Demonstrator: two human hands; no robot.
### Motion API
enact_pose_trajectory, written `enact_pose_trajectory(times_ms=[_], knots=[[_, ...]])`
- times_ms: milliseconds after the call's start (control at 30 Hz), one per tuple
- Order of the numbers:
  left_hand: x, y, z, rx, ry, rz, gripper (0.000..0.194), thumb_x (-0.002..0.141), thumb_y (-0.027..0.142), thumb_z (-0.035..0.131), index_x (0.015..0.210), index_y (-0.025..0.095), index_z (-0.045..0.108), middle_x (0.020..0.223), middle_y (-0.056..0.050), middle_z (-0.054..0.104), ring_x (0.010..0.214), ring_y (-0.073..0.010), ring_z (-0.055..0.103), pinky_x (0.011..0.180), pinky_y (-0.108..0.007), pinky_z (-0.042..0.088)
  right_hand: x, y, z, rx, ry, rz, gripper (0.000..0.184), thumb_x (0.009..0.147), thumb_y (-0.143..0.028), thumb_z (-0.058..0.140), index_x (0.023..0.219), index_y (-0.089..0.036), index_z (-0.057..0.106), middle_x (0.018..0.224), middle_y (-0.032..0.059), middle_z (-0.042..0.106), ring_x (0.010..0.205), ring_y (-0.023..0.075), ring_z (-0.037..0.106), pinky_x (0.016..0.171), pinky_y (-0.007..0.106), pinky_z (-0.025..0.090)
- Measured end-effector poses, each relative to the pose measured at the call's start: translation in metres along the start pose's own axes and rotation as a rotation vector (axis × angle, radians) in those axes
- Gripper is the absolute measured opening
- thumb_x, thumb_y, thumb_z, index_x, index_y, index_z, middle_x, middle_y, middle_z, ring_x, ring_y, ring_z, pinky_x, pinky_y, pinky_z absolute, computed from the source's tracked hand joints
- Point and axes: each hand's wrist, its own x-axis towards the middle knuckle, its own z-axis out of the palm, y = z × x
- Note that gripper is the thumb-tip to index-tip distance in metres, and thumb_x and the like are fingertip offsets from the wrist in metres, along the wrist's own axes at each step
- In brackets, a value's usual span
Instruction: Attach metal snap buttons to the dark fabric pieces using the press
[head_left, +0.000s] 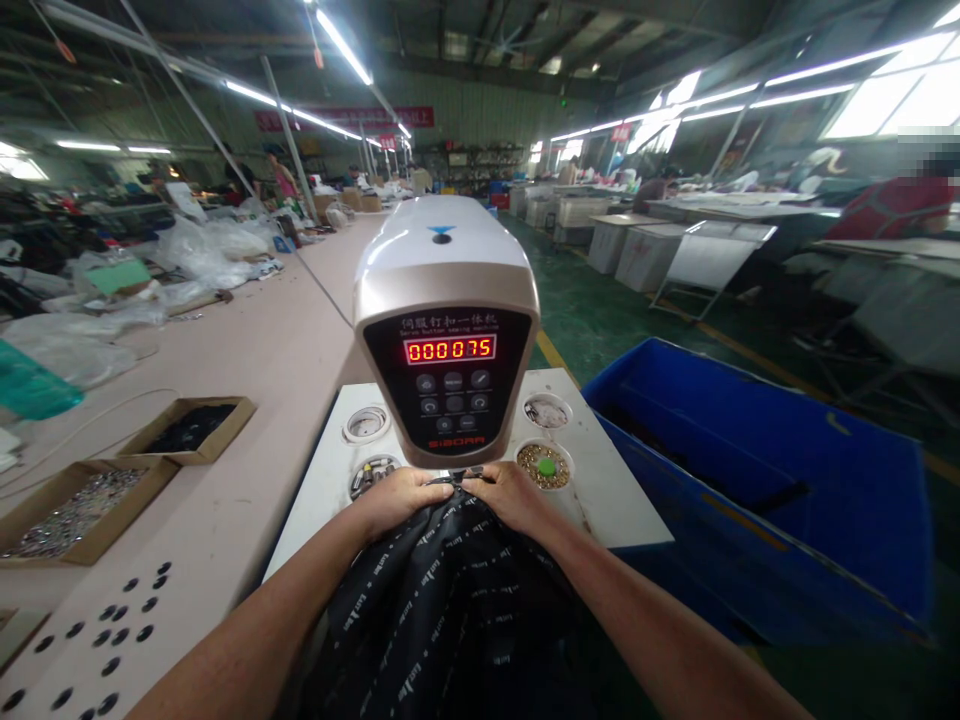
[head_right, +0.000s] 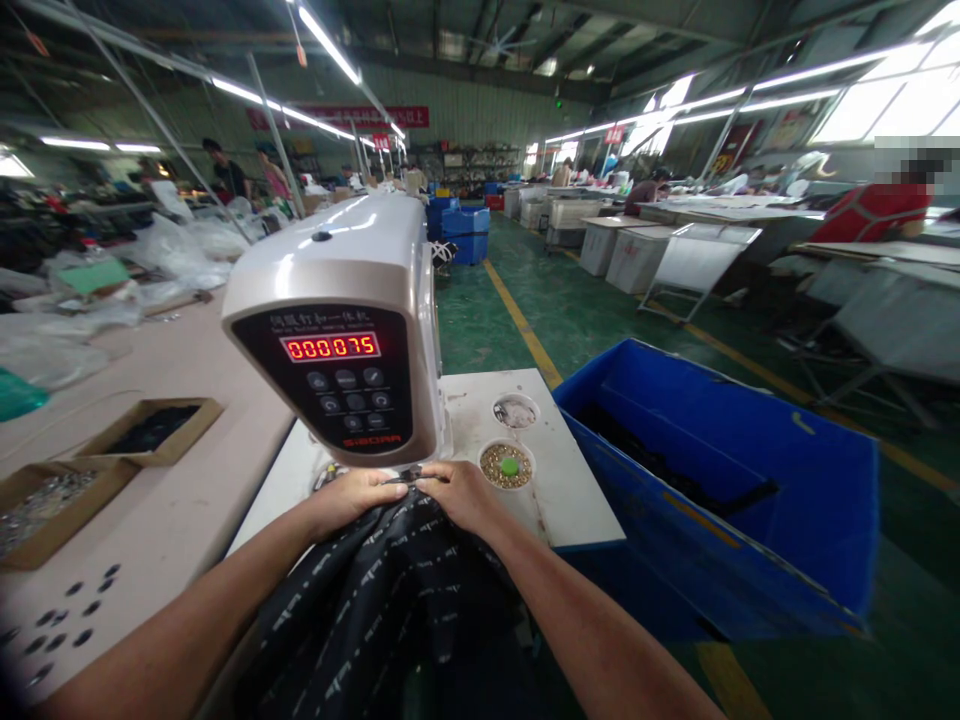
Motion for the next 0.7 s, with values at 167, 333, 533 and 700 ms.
enact_pose_trajectory(times_ms=[167,333,533,700], knots=[[0.002,-0.0011,-0.0034,0.111,0.074,-0.021,0.039,0.072,0.056,0.074,0.078,0.017,0.072,0.074,-0.001,0.071,0.071,-0.0224,0.061,0.067,-0.029,0.039,0.0007,0.0013,0.0005,0.024,-0.014,0.003,0.026,0.087,-0.035,0.058,0.088,-0.019,0.079,0.086,0.0001,0.076,0.078,0.0197,0.064,0.07,0.025,0.042],[0.0046,-0.002,-0.0058,0.106,0.044,-0.034,0.04,0.071,0.056,0.073,0.086,0.018,0.074,0.082,-0.002,0.074,0.077,-0.0238,0.064,0.072,-0.03,0.042,0.0007,0.0001,-0.0012,0.013,-0.021,-0.001,0.028,0.087,-0.037,0.058,0.089,-0.019,0.079,0.089,0.0016,0.076,0.081,0.0209,0.064,0.072,0.026,0.043],[0.0061,-0.001,-0.0075,0.105,0.046,-0.045,0.041,0.067,0.057,0.075,0.079,0.018,0.073,0.076,-0.002,0.073,0.073,-0.0233,0.063,0.07,-0.03,0.042,0.0017,-0.002,-0.0033,-0.002,-0.021,0.002,0.027,0.086,-0.037,0.059,0.086,-0.019,0.079,0.088,0.0015,0.076,0.081,0.0215,0.065,0.073,0.027,0.044],[0.0064,-0.0018,-0.008,0.063,0.022,-0.054,0.039,0.066,0.055,0.077,0.078,0.018,0.072,0.074,-0.001,0.072,0.071,-0.0215,0.062,0.069,-0.03,0.042,0.0033,-0.001,-0.0038,-0.018,-0.033,0.012,0.027,0.086,-0.036,0.058,0.087,-0.019,0.079,0.09,0.0024,0.077,0.083,0.0224,0.066,0.074,0.028,0.044]])
